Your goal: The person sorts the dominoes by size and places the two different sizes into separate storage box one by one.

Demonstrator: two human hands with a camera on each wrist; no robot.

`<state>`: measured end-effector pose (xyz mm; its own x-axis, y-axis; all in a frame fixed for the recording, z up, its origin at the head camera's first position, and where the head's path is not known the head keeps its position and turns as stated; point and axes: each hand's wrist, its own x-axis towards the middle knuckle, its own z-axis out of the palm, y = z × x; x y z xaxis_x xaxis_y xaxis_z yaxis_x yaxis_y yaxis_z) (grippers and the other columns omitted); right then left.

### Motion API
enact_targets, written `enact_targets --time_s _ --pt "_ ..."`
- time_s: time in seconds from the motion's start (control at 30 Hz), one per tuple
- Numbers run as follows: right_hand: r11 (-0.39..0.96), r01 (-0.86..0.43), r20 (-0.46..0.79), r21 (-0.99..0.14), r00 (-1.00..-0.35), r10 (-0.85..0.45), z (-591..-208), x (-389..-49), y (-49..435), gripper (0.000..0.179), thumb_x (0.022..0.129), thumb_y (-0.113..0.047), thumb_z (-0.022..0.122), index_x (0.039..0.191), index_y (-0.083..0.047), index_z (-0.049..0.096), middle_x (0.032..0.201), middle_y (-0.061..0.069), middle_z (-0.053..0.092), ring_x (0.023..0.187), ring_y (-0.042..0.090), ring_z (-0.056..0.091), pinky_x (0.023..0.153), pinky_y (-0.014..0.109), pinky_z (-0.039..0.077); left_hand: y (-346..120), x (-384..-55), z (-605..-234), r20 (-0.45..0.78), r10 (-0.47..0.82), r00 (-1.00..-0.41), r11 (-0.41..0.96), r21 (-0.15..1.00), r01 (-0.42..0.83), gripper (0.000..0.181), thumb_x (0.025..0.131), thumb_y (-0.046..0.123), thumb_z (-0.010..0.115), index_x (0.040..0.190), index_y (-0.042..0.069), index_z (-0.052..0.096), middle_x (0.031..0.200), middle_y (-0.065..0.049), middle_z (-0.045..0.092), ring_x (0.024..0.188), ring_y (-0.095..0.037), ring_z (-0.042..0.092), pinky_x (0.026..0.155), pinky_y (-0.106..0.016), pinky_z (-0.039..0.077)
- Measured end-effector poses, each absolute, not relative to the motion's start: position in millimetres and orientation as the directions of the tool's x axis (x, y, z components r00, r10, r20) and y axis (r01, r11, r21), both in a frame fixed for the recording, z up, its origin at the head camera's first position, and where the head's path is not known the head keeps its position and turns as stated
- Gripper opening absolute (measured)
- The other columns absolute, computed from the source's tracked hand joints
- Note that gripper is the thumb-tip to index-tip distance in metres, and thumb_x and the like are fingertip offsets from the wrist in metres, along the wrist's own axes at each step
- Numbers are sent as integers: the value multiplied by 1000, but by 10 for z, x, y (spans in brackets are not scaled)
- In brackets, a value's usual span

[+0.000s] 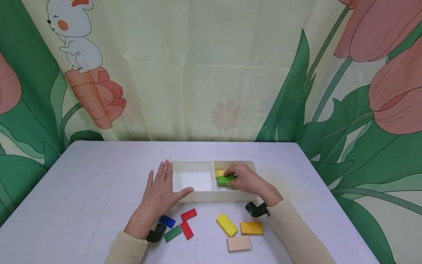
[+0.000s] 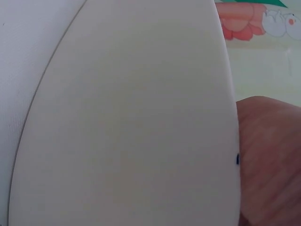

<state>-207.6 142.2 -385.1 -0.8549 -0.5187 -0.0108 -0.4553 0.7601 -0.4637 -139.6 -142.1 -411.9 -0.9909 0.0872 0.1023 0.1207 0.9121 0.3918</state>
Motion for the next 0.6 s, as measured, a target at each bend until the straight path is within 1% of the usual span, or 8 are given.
enact_targets --time_s 0.27,0.43,0.6 --pt "746 -517 12 -420 -825 -565 -3863 -2110 1386 22 81 -1 77 103 -2 74 97 6 69 88 16 62 81 32 55 -1421 -1396 -4117 106 93 -990 910 395 127 118 82 77 55 156 -4 14 165 -23 14 154 -40 11 122 -63 6" --pt "745 -518 9 -420 -824 -567 -3885 -2130 1360 22 80 -1 78 102 -3 74 98 6 68 89 16 61 82 32 54 -1413 -1403 -4115 94 86 -992 916 385 116 118 82 76 56 156 -3 13 165 -22 14 154 -39 11 122 -63 7" --pt "739 -532 15 -413 -815 -579 -3915 -2166 1332 22 79 0 79 100 -4 74 95 5 66 86 15 60 79 29 53 -1406 -1410 -4119 86 79 -993 917 384 106 118 82 76 57 157 -3 12 165 -21 14 154 -39 11 122 -62 7"
